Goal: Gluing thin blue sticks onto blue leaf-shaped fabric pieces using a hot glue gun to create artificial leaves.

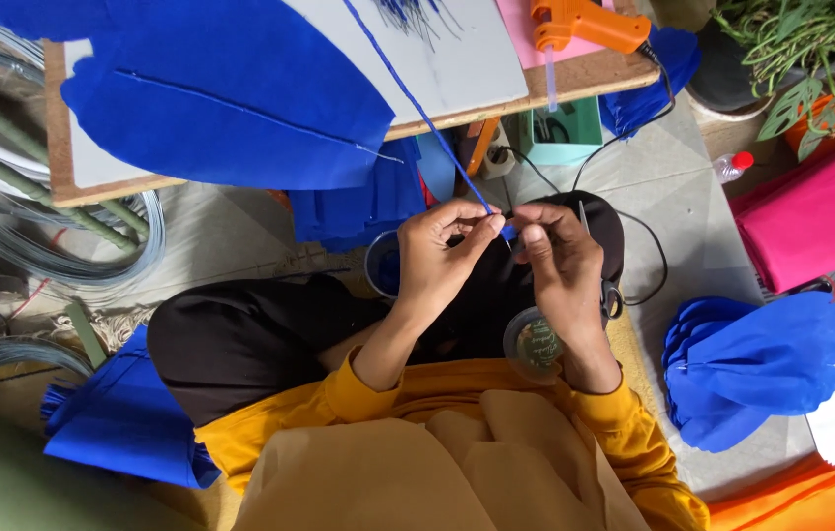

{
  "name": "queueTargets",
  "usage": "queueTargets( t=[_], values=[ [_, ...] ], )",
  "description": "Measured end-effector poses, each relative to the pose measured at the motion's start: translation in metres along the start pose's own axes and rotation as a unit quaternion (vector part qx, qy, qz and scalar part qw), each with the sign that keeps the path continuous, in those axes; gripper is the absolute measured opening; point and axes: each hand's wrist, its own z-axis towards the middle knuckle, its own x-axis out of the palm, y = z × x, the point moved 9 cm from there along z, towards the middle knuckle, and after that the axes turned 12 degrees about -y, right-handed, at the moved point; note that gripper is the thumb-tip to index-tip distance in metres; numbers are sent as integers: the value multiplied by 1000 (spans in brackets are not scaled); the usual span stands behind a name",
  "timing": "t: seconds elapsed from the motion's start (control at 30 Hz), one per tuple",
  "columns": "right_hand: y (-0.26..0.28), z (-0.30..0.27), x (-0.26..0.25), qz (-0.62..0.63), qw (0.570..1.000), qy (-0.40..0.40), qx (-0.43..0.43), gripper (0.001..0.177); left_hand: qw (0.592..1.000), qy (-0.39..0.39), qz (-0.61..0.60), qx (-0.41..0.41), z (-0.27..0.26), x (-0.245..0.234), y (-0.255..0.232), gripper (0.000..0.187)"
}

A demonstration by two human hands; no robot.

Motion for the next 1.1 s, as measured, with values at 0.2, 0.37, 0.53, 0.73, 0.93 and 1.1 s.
queueTargets(
  t=[0.2, 0.37, 0.53, 0.73, 0.93, 1.1],
  values=[
    [-4, -1, 6, -12, 1000, 15, 20, 11, 1000, -14, 14, 22, 3, -4, -13, 8],
    [2, 1, 9, -22, 1000, 8, -4, 10, 999, -26, 24, 36, 2, -10, -15, 9],
    [0, 2, 14, -6, 1000, 16, 25, 19, 998, -33, 22, 46, 5, -14, -20, 9],
    [-6, 4, 21, 21, 999, 25, 18, 8, 994, -54, 49, 85, 4, -19, -35, 9],
    [54, 1, 27, -73, 981, -8, -179, 4, 992, -83, 54, 80, 4, -28, -35, 9],
    [79, -13, 36, -195, 910, -45, -362, 9, 995, -86, 14, 55, 9, -33, -29, 9]
  ],
)
